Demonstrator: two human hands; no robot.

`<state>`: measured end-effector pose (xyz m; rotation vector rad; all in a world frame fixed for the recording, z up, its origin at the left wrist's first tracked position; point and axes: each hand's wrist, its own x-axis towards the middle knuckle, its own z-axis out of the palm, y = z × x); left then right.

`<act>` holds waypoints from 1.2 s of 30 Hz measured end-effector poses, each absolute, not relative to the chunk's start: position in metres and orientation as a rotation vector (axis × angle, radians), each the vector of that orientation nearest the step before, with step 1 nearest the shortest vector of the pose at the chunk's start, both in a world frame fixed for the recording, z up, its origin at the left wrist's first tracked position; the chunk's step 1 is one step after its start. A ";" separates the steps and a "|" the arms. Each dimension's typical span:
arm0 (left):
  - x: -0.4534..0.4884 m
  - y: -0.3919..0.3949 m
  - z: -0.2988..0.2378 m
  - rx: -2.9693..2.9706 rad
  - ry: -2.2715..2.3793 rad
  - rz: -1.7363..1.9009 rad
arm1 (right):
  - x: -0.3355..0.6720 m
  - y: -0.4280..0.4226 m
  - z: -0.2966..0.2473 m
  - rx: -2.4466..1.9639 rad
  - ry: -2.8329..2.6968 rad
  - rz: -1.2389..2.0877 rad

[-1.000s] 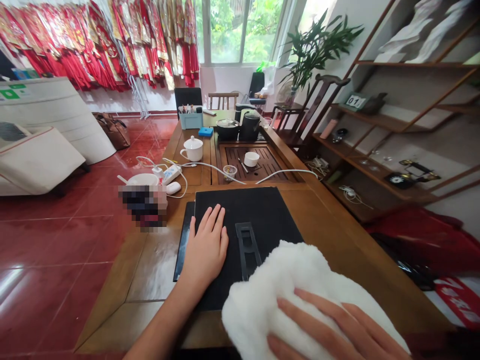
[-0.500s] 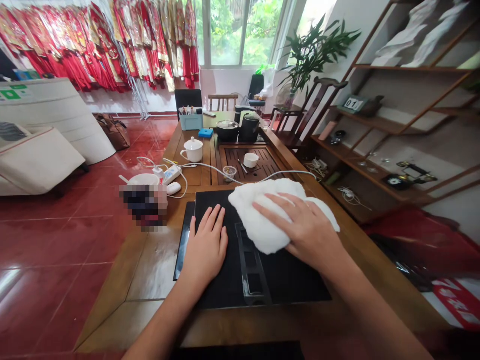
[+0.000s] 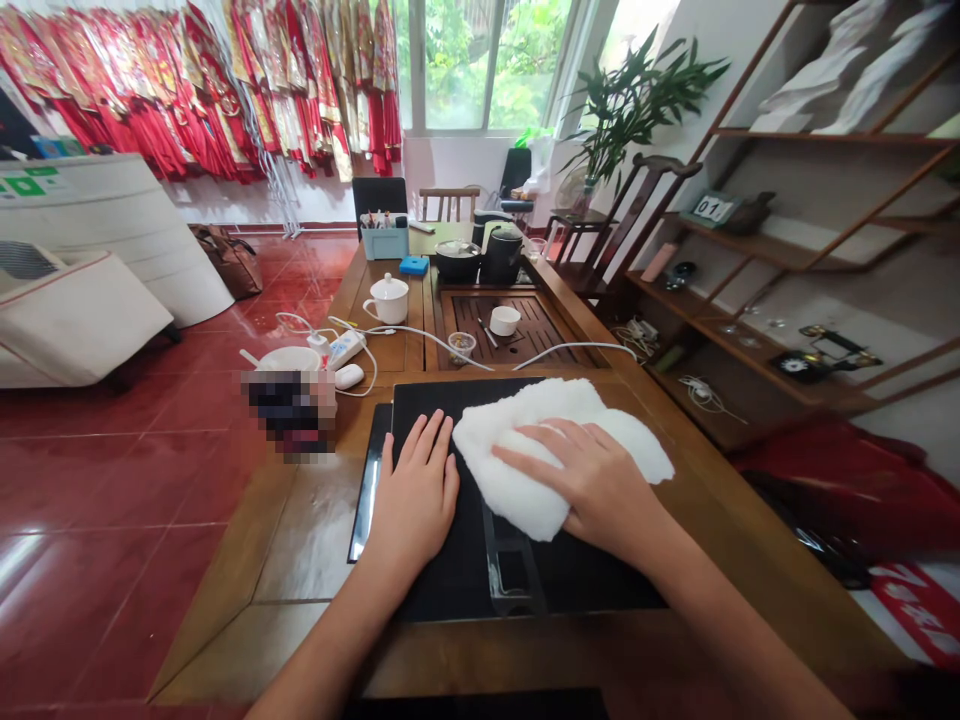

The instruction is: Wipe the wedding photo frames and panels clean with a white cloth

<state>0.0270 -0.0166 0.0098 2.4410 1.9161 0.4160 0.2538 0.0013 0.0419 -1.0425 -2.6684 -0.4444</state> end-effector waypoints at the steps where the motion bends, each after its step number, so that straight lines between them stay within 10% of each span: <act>1: 0.027 -0.017 0.010 2.443 1.914 0.408 | 0.253 -0.004 0.042 -1.011 -2.674 -0.427; 19: 0.027 -0.015 0.008 2.452 1.925 0.419 | 0.235 -0.085 0.079 -0.461 -2.721 -0.325; 36: 0.025 -0.017 0.010 2.473 1.859 0.475 | 0.235 0.067 0.046 -0.815 -2.743 -0.361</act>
